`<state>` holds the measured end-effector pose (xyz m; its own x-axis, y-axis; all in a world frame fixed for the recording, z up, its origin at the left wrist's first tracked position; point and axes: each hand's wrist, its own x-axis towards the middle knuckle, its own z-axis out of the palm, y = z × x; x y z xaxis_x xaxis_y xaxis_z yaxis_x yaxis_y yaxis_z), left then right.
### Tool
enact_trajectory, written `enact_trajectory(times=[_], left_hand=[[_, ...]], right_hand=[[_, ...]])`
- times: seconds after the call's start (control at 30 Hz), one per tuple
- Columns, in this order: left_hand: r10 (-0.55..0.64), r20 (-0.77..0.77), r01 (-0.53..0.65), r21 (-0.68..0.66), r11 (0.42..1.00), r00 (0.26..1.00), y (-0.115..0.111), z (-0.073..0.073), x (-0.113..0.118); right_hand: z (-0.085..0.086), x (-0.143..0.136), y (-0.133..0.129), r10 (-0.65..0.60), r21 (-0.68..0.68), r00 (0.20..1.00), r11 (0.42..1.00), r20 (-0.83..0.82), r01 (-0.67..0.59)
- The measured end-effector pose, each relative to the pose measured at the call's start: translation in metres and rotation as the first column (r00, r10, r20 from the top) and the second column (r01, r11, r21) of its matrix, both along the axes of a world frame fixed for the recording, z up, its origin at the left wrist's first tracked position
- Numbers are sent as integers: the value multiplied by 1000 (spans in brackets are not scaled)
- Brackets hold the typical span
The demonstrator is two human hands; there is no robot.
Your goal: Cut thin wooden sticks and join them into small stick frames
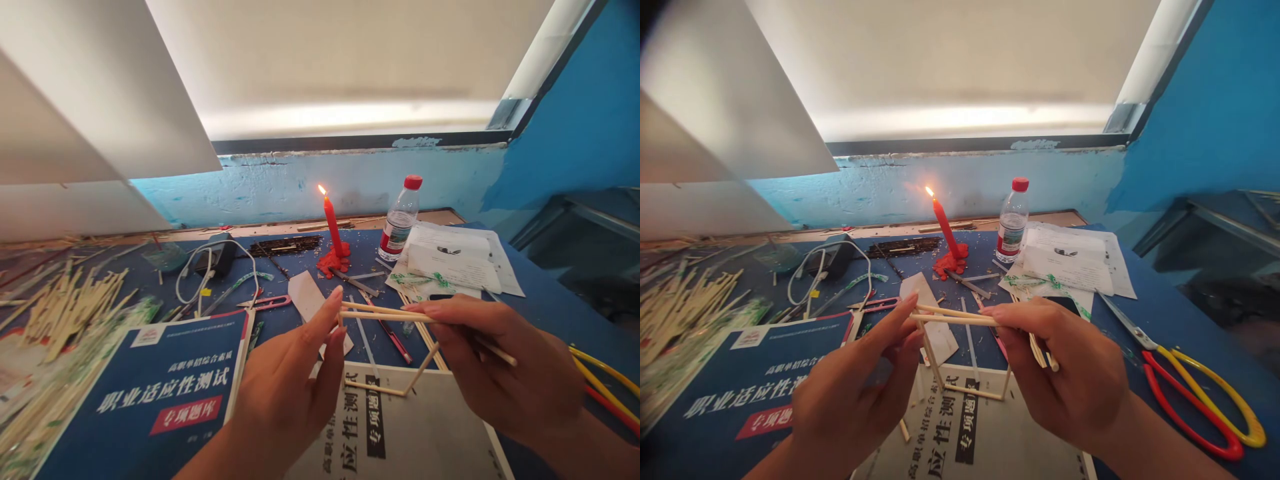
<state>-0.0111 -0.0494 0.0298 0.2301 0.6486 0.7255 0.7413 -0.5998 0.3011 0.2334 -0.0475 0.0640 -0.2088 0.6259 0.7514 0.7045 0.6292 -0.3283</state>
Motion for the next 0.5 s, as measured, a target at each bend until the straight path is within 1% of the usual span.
enact_trajectory(times=[0.17,0.5], left_hand=[[30,-19,-30,7,1000,999,-1,1,1],[23,-21,-23,13,1000,1000,-1,-1,-1]], right_hand=[[0,-1,0,-5,-1,1000,1000,-12,5],[3,-3,0,-37,21,999,999,12,37]])
